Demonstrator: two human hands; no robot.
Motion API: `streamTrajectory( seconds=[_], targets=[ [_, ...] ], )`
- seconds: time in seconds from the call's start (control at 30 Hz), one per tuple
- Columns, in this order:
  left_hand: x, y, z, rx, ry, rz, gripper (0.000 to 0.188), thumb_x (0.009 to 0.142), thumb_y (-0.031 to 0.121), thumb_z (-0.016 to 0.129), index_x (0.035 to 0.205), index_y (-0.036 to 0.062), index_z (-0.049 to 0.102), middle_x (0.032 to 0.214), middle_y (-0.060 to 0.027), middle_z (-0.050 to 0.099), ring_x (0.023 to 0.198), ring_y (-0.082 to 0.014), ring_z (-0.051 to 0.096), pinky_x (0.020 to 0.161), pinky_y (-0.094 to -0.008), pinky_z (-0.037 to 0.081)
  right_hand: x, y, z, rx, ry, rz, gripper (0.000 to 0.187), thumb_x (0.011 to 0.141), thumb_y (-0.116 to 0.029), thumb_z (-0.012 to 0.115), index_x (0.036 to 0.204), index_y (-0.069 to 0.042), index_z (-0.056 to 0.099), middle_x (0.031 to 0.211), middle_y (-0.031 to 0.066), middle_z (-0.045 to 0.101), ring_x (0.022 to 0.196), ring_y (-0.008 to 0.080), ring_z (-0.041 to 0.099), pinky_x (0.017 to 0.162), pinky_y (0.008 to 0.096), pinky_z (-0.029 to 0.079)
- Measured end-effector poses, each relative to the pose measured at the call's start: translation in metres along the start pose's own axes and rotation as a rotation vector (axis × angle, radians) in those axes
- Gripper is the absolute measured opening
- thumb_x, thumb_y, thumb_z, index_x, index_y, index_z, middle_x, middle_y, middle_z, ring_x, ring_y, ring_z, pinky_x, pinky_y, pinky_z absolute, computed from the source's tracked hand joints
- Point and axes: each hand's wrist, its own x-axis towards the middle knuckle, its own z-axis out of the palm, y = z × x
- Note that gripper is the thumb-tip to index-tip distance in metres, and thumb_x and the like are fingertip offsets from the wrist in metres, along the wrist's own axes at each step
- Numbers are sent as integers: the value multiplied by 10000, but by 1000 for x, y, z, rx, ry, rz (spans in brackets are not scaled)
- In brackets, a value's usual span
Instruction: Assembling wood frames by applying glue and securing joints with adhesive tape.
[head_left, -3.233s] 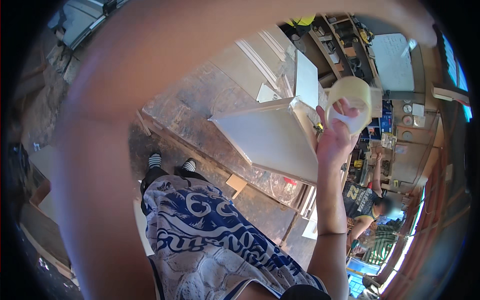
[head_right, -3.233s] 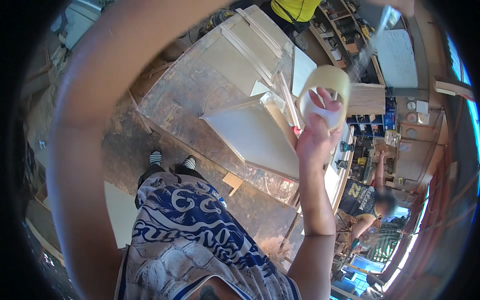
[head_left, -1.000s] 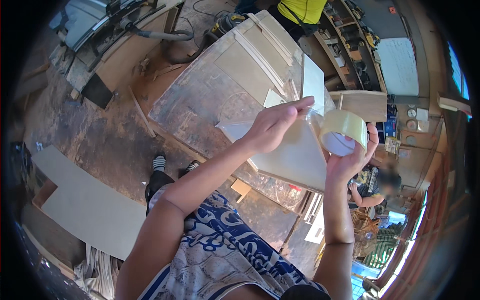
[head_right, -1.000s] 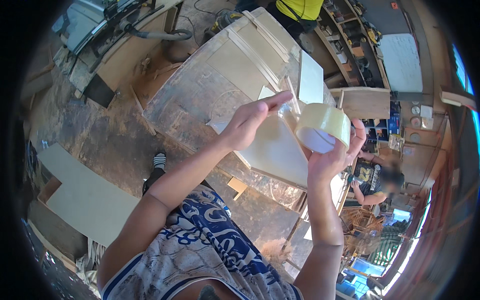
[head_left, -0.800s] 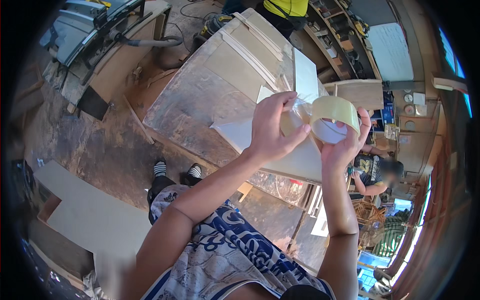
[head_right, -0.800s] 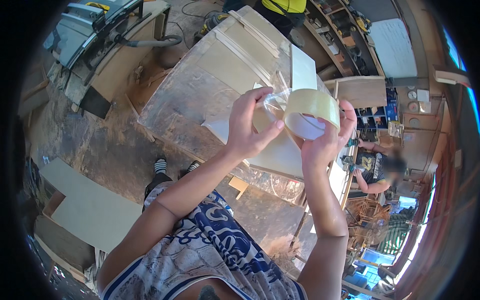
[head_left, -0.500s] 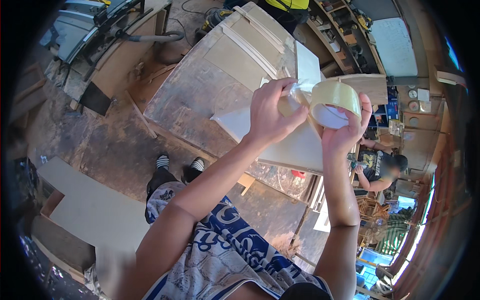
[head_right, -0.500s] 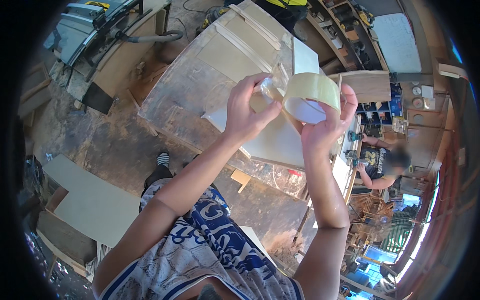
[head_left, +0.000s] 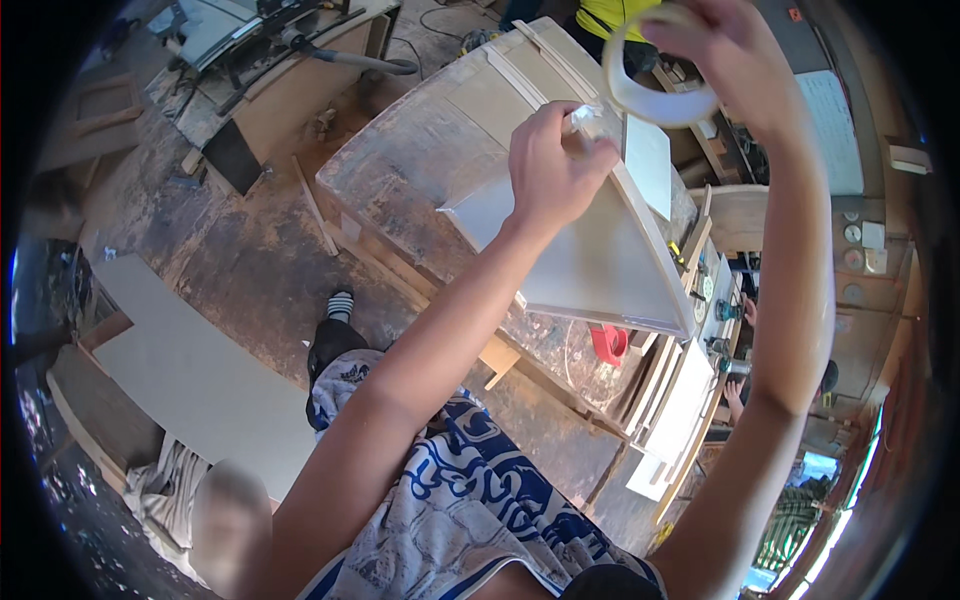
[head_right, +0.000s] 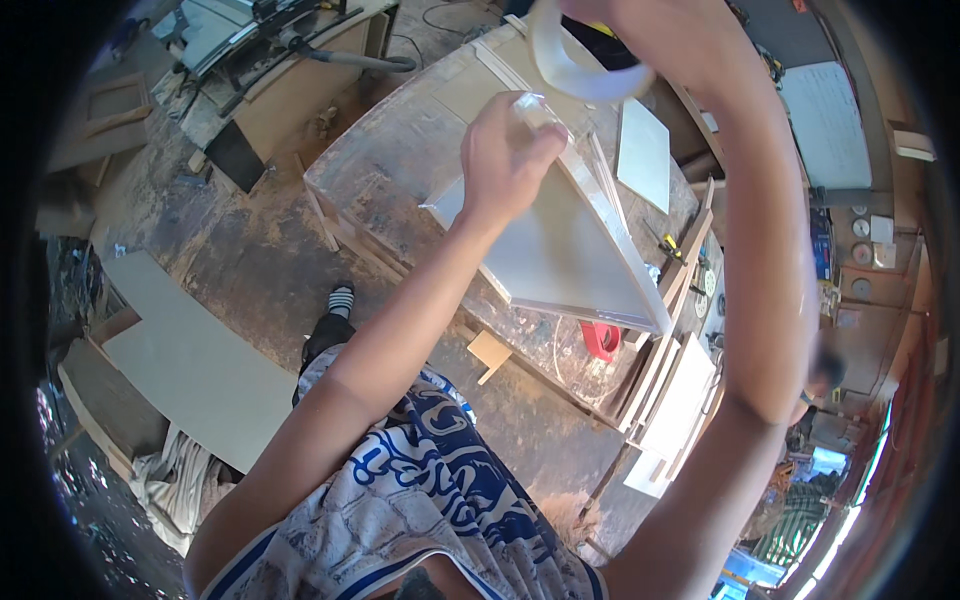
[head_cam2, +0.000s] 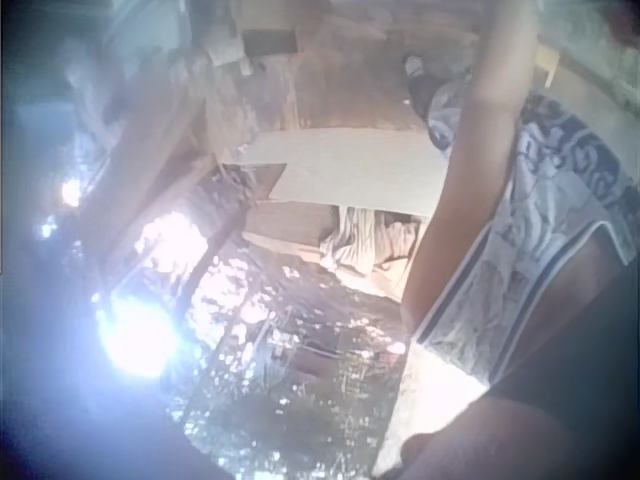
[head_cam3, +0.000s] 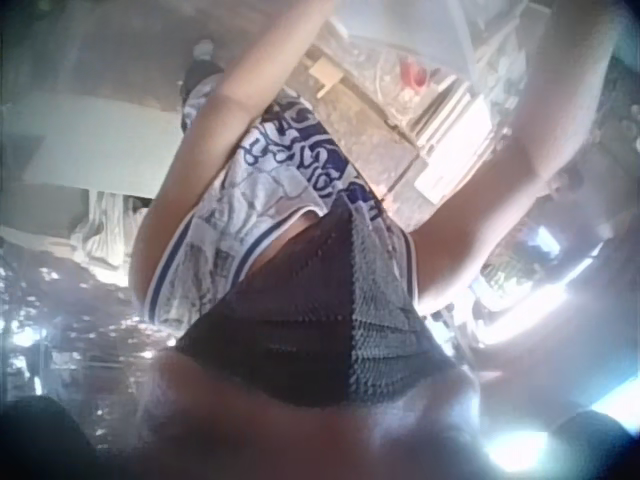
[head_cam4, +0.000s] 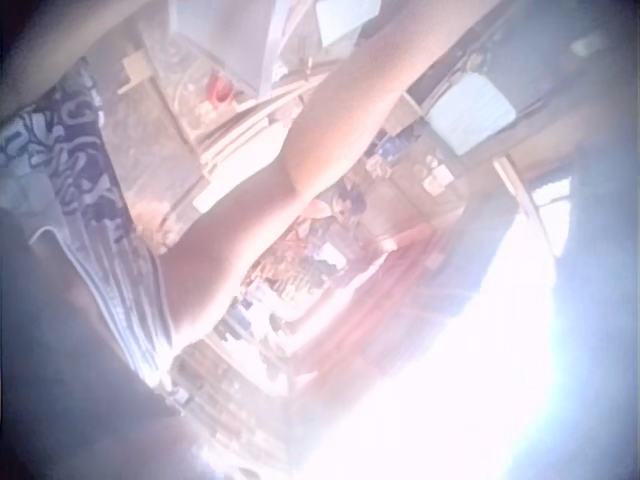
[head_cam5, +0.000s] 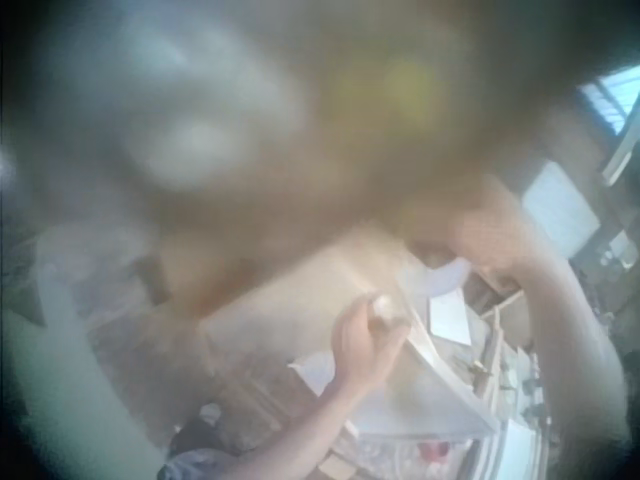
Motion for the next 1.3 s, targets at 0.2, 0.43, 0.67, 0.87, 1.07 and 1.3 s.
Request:
streamTrajectory(
  seconds=[0.2, 0.43, 0.67, 0.87, 1.07, 1.3],
  targets=[
    [-2, 9, -5, 10, -42, -64, 302, 801, 217, 717, 1016, 5, 703, 847, -147, 725, 819, -265, 702, 798, -368, 528, 23, -22, 7, -203, -388, -41, 381, 811, -36, 672, 1188, -29, 725, 1054, 71, 739, 979, 162, 696, 901, 275, 521],
    [-2, 4, 0, -40, -64, -92, 258, 796, 195, 707, 983, 18, 716, 810, -119, 719, 783, -215, 693, 766, -328, 523, 15, -29, -9, -272, -423, -49, 351, 813, -65, 672, 1154, -32, 748, 1027, 74, 749, 966, 161, 701, 898, 281, 525],
    [-3, -3, 4, -133, 6, -28, 313, 754, 209, 736, 994, 9, 721, 814, -95, 741, 703, -202, 685, 709, -335, 529, -32, -23, -52, -204, -201, -30, 327, 815, -93, 671, 1121, -34, 770, 1000, 77, 758, 952, 160, 707, 894, 287, 530],
    [-4, -1, -3, -98, -55, -62, 329, 767, 184, 734, 1051, 20, 709, 866, -86, 746, 760, -195, 693, 746, -326, 539, -99, 5, -29, -52, -181, 462, 278, 786, -88, 680, 1030, -43, 805, 1044, 88, 752, 952, 160, 700, 874, 305, 530],
    [2, -1, -3, -20, 24, 290, 407, 783, 123, 715, 1173, 60, 618, 1246, -145, 651, 1056, -242, 655, 819, -358, 549, -114, 10, -16, -83, -210, 46, 275, 745, -24, 667, 985, -34, 800, 1147, 137, 755, 1099, 310, 681, 963, 380, 525],
    [3, -6, -9, -46, -104, 431, 238, 800, 45, 692, 1035, 31, 654, 1308, -175, 578, 1191, -316, 569, 1049, -410, 446, -113, 9, -14, -127, -374, 161, 302, 725, -9, 670, 1007, 13, 777, 1142, 149, 757, 1067, 260, 711, 961, 344, 532]
  ],
)
